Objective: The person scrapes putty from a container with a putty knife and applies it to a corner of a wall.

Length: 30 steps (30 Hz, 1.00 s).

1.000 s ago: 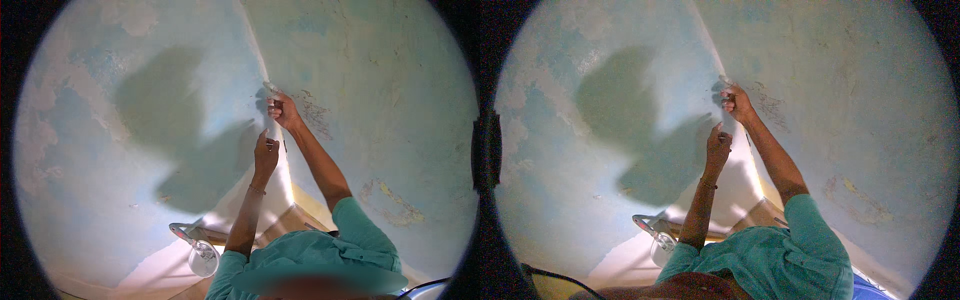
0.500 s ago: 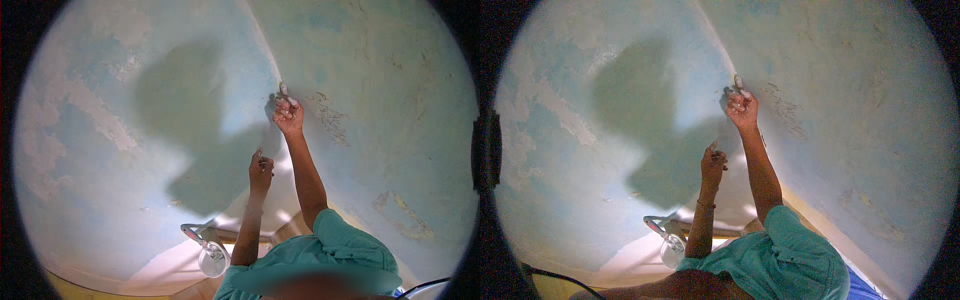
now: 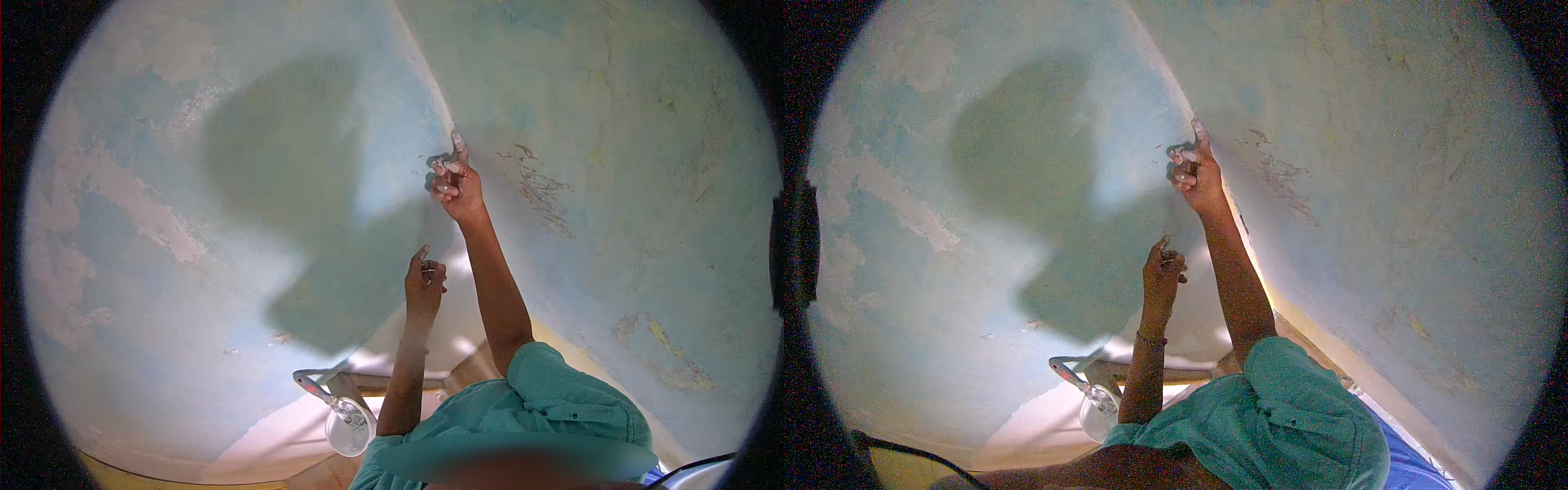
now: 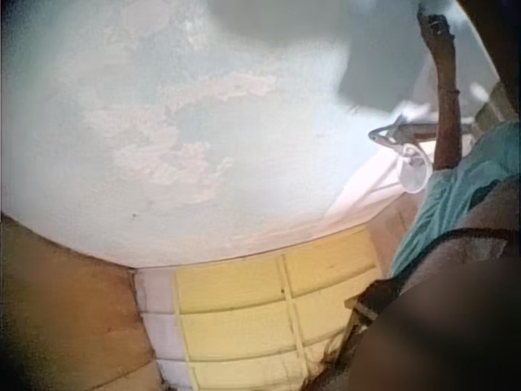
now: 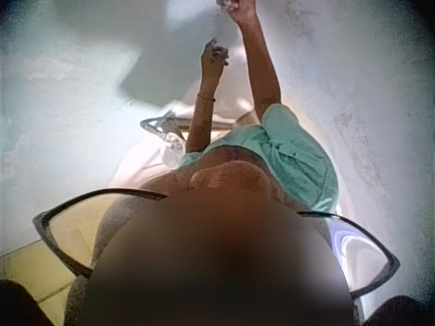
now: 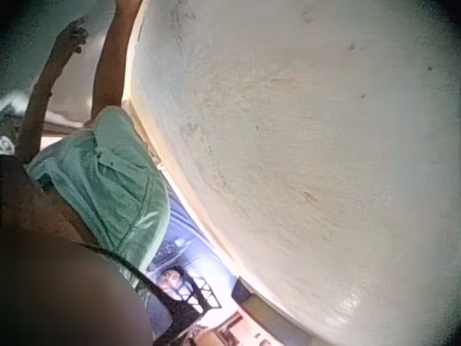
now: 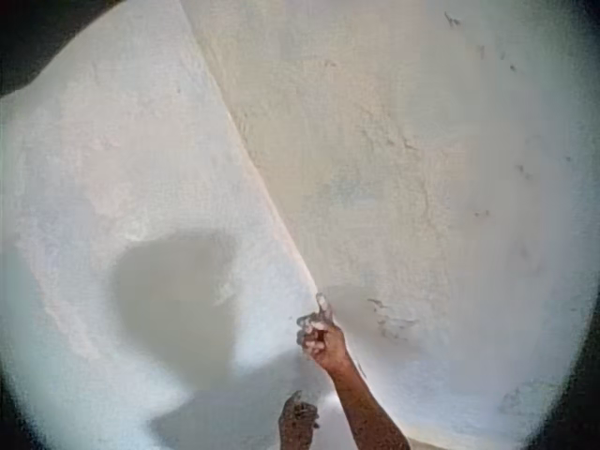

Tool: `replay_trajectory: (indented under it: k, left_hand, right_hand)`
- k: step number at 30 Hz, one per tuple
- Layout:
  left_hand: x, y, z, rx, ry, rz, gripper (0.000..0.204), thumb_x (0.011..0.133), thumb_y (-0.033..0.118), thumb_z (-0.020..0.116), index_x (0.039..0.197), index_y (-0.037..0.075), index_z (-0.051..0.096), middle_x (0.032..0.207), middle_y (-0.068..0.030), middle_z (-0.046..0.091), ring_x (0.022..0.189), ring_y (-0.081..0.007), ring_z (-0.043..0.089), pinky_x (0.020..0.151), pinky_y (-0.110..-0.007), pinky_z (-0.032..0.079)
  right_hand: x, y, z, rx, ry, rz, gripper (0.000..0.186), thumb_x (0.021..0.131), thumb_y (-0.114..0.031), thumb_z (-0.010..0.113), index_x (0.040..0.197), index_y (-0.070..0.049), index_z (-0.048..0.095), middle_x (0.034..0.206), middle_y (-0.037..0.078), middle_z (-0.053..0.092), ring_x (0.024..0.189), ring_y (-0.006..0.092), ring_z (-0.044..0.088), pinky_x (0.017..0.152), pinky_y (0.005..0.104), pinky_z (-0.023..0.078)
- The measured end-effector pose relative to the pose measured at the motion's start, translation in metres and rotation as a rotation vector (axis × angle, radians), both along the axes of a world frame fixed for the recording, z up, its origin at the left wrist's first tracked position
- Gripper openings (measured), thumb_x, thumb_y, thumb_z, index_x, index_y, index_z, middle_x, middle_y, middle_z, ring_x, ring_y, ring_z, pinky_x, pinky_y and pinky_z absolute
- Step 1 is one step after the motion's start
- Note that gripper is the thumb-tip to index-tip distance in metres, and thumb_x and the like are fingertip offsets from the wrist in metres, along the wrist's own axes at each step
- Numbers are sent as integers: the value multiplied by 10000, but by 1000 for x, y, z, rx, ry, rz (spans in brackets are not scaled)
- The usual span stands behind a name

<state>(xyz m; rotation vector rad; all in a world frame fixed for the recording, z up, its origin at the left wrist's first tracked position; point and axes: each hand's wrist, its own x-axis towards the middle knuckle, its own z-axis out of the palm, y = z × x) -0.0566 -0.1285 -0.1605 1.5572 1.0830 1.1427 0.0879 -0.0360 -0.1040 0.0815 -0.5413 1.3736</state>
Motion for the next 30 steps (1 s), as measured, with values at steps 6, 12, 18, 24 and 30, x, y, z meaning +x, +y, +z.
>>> replay_trajectory:
  k: [6,12,18,24,30]
  left_hand:
    - [0,-1,2,-10,2,-28,436,768,97,518,1165,6,363,756,-36,492,626,-80,490,464,-191,433]
    - [20,4,23,107,-46,-64,404,776,53,512,1164,54,401,771,-44,502,636,-108,499,487,-217,437]
    - [35,-2,33,126,-49,-81,407,782,40,498,1174,54,389,781,-44,503,647,-105,495,494,-210,434]
    - [37,-2,25,102,-61,-98,401,783,43,500,1169,54,391,786,-44,503,638,-104,492,493,-208,432]
    - [33,3,21,77,-48,-89,412,777,39,503,1173,49,386,793,-48,508,632,-107,494,488,-208,434]
  right_hand:
    - [-7,-14,-7,-226,-297,-202,571,754,-112,426,1246,-334,240,675,12,445,398,65,294,353,161,250]
    - [2,-21,16,-205,-1285,-1344,582,742,-123,419,1287,-122,215,596,114,540,456,207,487,403,365,391]
    - [4,-29,83,-406,-1964,-1439,627,721,-151,442,1292,-77,194,579,124,561,532,271,563,481,426,434]
    - [7,-16,80,-313,-1999,-1586,659,697,-113,445,1300,-86,181,591,108,566,493,260,555,432,393,431]
    - [12,-8,80,-354,-2134,-1587,699,695,-101,471,1307,-62,136,601,91,577,515,221,570,421,357,426]
